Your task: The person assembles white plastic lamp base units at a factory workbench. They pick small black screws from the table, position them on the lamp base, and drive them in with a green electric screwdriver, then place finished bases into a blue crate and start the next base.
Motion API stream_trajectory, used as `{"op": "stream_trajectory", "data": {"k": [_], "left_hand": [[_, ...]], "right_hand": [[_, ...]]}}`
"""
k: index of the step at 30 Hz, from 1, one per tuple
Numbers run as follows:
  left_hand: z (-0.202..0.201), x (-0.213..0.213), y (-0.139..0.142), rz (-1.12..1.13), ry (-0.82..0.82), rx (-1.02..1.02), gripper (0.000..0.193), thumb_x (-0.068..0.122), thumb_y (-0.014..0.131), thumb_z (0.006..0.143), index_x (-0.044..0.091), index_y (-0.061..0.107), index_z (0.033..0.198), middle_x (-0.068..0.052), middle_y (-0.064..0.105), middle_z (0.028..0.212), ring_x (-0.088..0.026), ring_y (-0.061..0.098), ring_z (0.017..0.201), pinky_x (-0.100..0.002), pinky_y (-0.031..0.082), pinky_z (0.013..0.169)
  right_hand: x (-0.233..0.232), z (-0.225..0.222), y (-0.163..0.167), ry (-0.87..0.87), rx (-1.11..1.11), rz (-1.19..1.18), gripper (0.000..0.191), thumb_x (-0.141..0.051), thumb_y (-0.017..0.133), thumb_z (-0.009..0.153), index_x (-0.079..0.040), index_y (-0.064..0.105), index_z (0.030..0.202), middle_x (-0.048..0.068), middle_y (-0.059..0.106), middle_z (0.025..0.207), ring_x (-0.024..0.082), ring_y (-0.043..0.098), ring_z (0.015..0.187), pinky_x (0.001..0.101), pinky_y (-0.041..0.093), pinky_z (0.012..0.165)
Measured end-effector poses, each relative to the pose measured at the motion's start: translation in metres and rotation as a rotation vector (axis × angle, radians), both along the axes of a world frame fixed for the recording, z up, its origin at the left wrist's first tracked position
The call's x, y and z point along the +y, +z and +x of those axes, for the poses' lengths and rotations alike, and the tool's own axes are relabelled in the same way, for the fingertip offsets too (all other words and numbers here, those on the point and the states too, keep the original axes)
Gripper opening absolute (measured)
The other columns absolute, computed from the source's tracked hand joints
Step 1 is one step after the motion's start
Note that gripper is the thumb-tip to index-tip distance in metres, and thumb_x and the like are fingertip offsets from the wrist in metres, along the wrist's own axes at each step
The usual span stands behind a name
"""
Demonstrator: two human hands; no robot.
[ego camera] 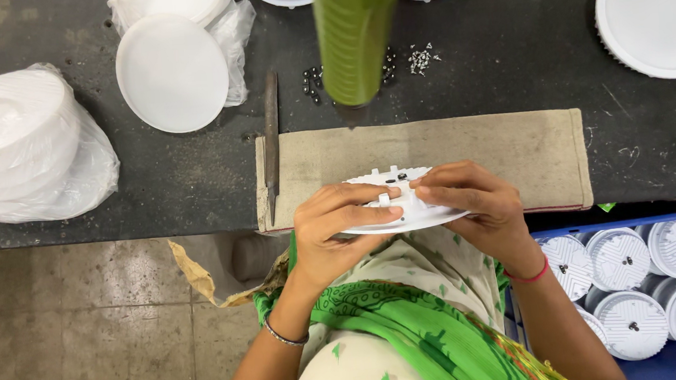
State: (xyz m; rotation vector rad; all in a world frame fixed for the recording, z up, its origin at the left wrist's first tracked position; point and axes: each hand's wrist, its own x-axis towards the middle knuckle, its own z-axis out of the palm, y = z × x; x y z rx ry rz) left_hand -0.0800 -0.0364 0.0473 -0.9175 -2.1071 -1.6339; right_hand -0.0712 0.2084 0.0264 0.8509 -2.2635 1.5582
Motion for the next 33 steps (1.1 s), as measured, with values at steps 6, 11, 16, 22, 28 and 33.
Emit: {"op": "stream_trajectory", "data": {"k": [6, 11, 16, 22, 28, 33], "left_hand": [[0.001, 0.002, -0.001, -0.003, 0.035, -0.012, 0.026, 0.014, 0.090, 0.076, 0.014, 0.077, 0.099, -0.004, 0.078, 0.109, -0.020, 0.076, 0.099, -0.032, 0.055, 0.087], [0.003, 0.003, 0.000, -0.020, 0.061, 0.003, 0.026, 0.014, 0.090, 0.076, 0.014, 0.075, 0.098, -0.004, 0.078, 0.109, -0.020, 0.075, 0.100, -0.033, 0.055, 0.088], [0.002, -0.001, -0.001, -0.024, 0.015, 0.021, 0.025, 0.009, 0.086, 0.080, 0.012, 0.075, 0.102, -0.006, 0.076, 0.114, -0.023, 0.074, 0.102, -0.034, 0.056, 0.092], [0.002, -0.012, 0.000, -0.060, -0.067, -0.038, 0.032, -0.001, 0.075, 0.077, 0.010, 0.075, 0.107, -0.010, 0.075, 0.119, -0.027, 0.074, 0.107, -0.036, 0.056, 0.094], [0.003, -0.017, 0.006, -0.081, -0.104, -0.053, 0.032, 0.000, 0.074, 0.083, 0.010, 0.072, 0.113, -0.009, 0.074, 0.123, -0.028, 0.072, 0.115, -0.039, 0.055, 0.101], [0.002, -0.020, 0.008, -0.096, -0.134, -0.052, 0.034, -0.002, 0.073, 0.087, 0.009, 0.070, 0.119, -0.010, 0.072, 0.127, -0.029, 0.070, 0.117, -0.039, 0.054, 0.103]], "right_hand": [[-0.002, 0.001, 0.002, -0.017, 0.019, 0.015, 0.047, 0.005, 0.079, 0.078, -0.013, 0.071, 0.121, 0.008, 0.071, 0.118, 0.026, 0.070, 0.116, 0.0354, 0.061, 0.095], [-0.002, 0.001, 0.002, -0.020, 0.018, 0.020, 0.047, 0.005, 0.079, 0.078, -0.013, 0.072, 0.121, 0.008, 0.071, 0.118, 0.026, 0.070, 0.115, 0.0355, 0.061, 0.095], [-0.004, 0.000, -0.002, -0.017, -0.001, -0.002, 0.047, 0.003, 0.080, 0.077, -0.013, 0.071, 0.121, 0.007, 0.071, 0.119, 0.026, 0.070, 0.115, 0.0353, 0.061, 0.095], [-0.004, -0.001, -0.004, 0.005, 0.001, -0.006, 0.049, 0.004, 0.080, 0.076, -0.013, 0.071, 0.121, 0.007, 0.071, 0.119, 0.026, 0.069, 0.116, 0.0364, 0.060, 0.098], [-0.005, -0.001, -0.002, 0.000, 0.003, 0.008, 0.048, 0.004, 0.080, 0.075, -0.012, 0.072, 0.120, 0.008, 0.071, 0.119, 0.025, 0.069, 0.116, 0.0363, 0.060, 0.099], [-0.005, -0.001, -0.002, 0.000, -0.009, 0.003, 0.048, 0.003, 0.081, 0.075, -0.012, 0.072, 0.120, 0.008, 0.071, 0.119, 0.025, 0.069, 0.116, 0.0357, 0.059, 0.098]]}}
